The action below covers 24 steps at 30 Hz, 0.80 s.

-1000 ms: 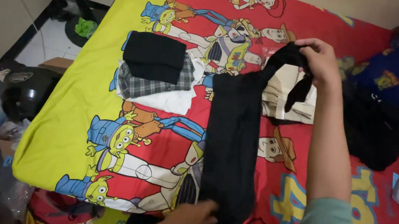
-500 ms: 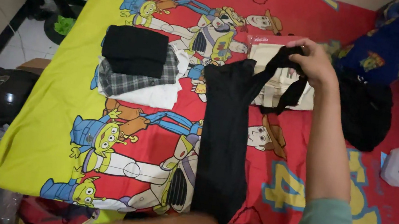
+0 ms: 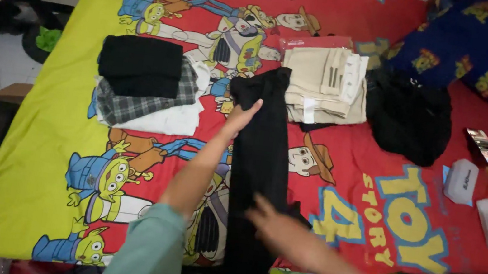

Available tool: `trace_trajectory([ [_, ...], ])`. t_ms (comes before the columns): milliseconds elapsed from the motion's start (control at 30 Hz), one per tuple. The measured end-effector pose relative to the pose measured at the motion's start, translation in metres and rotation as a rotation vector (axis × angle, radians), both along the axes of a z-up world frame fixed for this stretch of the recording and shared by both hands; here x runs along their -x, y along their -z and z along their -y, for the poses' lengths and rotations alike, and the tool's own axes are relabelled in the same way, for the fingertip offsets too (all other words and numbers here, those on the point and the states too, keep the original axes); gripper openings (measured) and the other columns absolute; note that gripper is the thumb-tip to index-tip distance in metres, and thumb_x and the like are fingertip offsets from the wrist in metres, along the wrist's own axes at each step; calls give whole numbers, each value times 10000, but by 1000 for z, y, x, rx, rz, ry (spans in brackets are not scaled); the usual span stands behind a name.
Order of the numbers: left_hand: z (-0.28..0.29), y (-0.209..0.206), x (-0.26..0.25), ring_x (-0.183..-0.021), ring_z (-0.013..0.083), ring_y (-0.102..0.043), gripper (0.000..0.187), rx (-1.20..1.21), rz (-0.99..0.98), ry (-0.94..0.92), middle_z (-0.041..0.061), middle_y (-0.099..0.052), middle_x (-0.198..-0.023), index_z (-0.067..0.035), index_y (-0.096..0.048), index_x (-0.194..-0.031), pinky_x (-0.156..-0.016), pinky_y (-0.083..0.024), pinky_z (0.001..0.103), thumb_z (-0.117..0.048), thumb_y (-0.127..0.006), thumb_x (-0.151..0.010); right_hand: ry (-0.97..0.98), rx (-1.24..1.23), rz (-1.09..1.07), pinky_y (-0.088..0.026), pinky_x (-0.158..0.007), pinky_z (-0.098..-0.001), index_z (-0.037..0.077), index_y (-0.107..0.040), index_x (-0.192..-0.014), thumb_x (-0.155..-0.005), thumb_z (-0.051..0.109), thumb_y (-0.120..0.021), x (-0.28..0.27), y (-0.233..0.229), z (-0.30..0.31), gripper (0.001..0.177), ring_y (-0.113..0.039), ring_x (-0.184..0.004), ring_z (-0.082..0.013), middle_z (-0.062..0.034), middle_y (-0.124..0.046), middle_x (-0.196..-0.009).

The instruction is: Folding a black garment on a bed and placing it inside a cabinet.

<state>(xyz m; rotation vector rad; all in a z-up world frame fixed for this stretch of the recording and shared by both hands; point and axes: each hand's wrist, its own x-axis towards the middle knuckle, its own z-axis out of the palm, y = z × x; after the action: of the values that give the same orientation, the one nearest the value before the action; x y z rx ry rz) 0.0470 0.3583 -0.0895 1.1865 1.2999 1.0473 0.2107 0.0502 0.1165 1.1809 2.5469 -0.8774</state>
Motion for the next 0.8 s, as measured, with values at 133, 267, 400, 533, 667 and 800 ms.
trace_trajectory([
  [133,-25,40,-3,-1176,373,-667,672,-33,-272,-176,192,-717,-1245,-49,-621,-1364,-975,-517,451,-495,-669,-863,20,33,60,-595,-700,-470,58,-346,-1517,-966,105,-615,14,-5,42,615,-714,-822,-435,-358,-76,-1620],
  [267,-80,104,5,-1223,432,-614,550,6,-245,-166,234,-654,-1326,-21,-587,-1384,-994,-491,488,-458,-485,-1066,338,159,-37,-586,-732,-473,195,-342,-1562,-920,100,-660,21,-42,58,722,-712,-850,-436,-200,30,-1705],
  [400,-70,48,21,-1264,325,-594,583,357,453,27,93,-562,-1423,-168,-376,-1473,-966,-529,552,-526,-406,-1013,448,-10,-266,-556,-873,-466,110,-366,-1494,-835,88,-757,-17,-5,84,767,-625,-1127,-469,-187,-236,-1649],
  [533,-73,28,31,-1329,530,-517,664,494,254,-104,209,-643,-1386,-89,-451,-1505,-1077,-390,665,-586,-371,-1072,467,-85,-341,-525,-971,-445,84,-455,-1430,-822,104,-776,-34,24,113,688,-590,-1234,-436,-176,-494,-1362],
  [667,-90,70,38,-1200,312,-673,733,425,785,64,134,-668,-1373,-86,-517,-1453,-999,-551,527,-646,-392,-997,444,90,-272,-551,-933,-409,113,-560,-1332,-855,123,-758,-26,32,135,516,-651,-1164,-373,-166,-570,-1263],
  [800,-93,81,39,-1211,318,-672,726,393,834,102,142,-678,-1369,-53,-537,-1444,-1002,-554,521,-627,-462,-1006,380,243,-41,-526,-911,-449,167,-568,-1374,-930,171,-684,-16,42,146,460,-632,-1139,-383,-138,-604,-1231],
])
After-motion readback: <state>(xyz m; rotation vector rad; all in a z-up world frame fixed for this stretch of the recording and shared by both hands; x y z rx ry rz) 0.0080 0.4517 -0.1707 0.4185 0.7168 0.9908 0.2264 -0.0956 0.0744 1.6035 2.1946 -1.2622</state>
